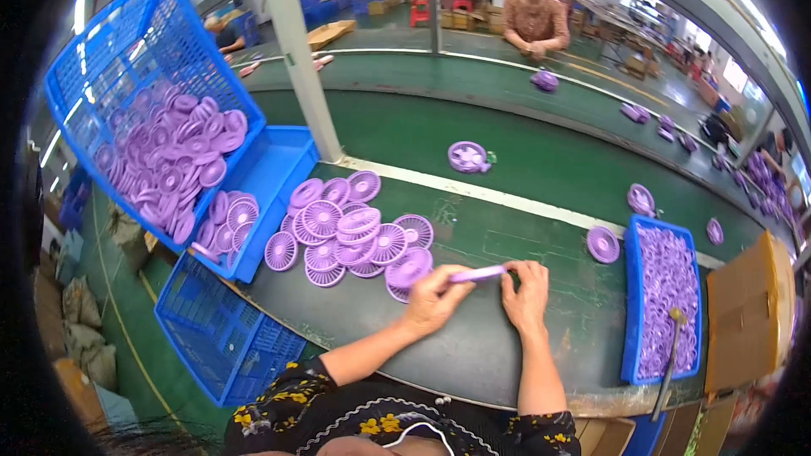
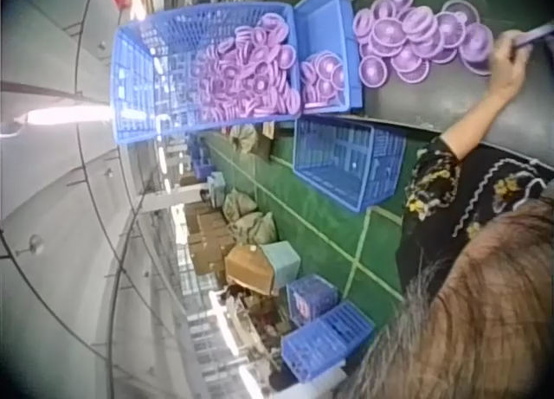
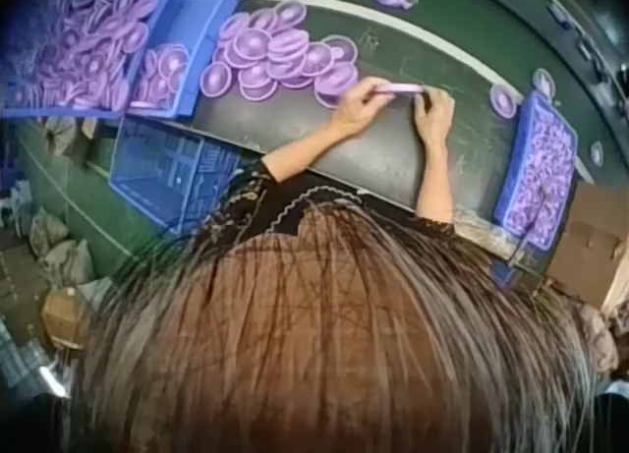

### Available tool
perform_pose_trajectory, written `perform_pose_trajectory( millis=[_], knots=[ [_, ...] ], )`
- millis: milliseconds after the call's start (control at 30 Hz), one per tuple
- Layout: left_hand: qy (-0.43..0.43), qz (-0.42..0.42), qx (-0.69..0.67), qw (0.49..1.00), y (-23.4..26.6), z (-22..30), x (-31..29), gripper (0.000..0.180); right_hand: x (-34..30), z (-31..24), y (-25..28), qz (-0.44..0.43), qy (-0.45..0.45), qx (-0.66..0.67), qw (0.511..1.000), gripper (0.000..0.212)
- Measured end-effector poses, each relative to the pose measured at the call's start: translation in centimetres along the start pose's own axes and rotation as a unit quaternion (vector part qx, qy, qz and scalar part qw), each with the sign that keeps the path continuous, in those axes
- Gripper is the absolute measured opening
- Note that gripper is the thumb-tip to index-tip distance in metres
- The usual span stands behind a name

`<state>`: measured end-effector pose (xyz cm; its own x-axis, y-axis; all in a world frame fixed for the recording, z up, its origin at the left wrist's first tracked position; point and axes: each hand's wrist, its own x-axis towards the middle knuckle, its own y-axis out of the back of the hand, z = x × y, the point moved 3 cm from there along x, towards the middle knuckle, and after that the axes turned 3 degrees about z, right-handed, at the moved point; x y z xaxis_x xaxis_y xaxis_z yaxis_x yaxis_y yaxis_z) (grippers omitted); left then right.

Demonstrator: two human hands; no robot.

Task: The person assembles small portable electric fans by hand, combining plastic components, O-rings, fan grill, and fan blade units.

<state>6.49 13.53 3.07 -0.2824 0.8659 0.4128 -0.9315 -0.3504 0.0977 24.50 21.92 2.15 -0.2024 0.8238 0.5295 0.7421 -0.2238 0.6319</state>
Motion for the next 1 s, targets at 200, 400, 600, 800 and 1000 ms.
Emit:
perform_pose_trajectory(
  millis=[200, 400, 600, 800, 1000],
  knots=[
    [0.035, -0.072, -0.18, 0.98, -5.6, -0.3, 1.4, 0.025, -0.3, 0.3, 0.2, -0.016, -0.061, 0.029, 0.998, 0.021],
    [0.18, -0.108, -0.253, 0.945, -6.0, -4.7, 1.1, 0.026, -0.8, 0.4, -0.7, -0.019, -0.03, -0.01, 0.999, 0.025],
    [0.204, -0.125, -0.306, 0.922, -6.1, -4.5, 0.7, 0.028, 0.0, 0.3, -0.1, -0.024, -0.059, 0.012, 0.998, 0.023],
    [0.206, -0.12, -0.295, 0.925, -6.0, -5.2, 0.5, 0.026, 0.0, 0.3, -0.4, -0.021, -0.062, 0.016, 0.998, 0.023],
    [0.192, -0.135, -0.312, 0.921, -5.7, -4.0, 0.9, 0.024, -0.2, 0.3, -0.2, -0.034, -0.049, 0.026, 0.998, 0.025]
  ],
)
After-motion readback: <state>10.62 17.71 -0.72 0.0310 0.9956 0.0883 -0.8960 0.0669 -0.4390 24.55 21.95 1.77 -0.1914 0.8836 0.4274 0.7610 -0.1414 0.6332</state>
